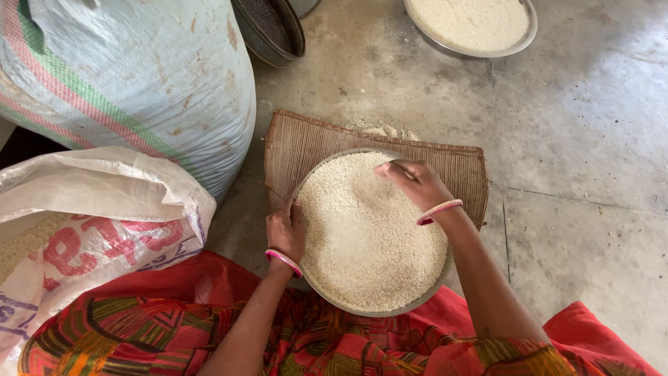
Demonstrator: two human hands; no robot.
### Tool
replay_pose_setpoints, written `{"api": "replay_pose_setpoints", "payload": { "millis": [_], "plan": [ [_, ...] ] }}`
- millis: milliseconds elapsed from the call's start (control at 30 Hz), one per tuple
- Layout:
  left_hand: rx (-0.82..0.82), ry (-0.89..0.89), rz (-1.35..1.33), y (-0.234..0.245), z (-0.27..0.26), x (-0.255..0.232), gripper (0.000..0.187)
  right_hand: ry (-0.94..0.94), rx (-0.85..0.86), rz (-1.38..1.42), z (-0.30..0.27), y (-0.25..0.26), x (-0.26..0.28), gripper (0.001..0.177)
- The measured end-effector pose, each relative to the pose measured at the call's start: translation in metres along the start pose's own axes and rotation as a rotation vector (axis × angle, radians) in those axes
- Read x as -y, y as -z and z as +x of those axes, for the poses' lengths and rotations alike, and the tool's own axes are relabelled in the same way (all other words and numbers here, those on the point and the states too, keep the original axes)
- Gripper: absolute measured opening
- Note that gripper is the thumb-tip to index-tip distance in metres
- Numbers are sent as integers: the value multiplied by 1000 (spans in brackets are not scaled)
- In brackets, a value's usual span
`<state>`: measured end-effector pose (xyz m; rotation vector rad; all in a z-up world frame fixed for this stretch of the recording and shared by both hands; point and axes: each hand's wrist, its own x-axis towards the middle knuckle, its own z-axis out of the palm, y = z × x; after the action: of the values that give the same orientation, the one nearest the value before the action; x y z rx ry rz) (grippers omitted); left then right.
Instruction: The person sits on the floor and sifts through a large metal tray of white grains by hand, picking out small impurities and discarding them. The person repeatedly spreads and inspects the grains in the tray.
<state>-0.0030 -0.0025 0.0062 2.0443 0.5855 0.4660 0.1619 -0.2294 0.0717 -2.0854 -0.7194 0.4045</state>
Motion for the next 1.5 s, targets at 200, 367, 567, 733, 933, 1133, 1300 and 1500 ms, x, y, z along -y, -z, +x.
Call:
{"api": "replay_pose_setpoints", "payload": {
  "millis": [200, 367, 567, 733, 933, 1133, 1300, 1500],
  "plan": [
    [14, -7, -45, -1, 0, 3, 36, -83, -90, -141, 23, -17, -2, 34],
    [-14, -133, -54, -5, 2, 10, 32, 49, -134, -151, 54, -42, -38, 31],
    [66, 23, -53, -4, 2, 6, 37, -126, 59, -142, 44, -63, -52, 31],
    [9, -79, -16, -5, 2, 8, 36, -188, 202, -257, 12, -42, -34, 25],
    [51, 64, 5, -3, 3, 3, 35, 99, 127, -415, -20, -23, 2, 16],
    [18, -2, -3, -4, 3, 6, 36, 63, 233, -314, -41, -38, 37, 10],
    [22, 14, -47, -9, 3, 15, 36, 31, 242, -334, -42, -40, 47, 12],
    [-7, -59, -61, -9, 3, 12, 35, 44, 253, -343, -40, -40, 49, 10]
  ]
}}
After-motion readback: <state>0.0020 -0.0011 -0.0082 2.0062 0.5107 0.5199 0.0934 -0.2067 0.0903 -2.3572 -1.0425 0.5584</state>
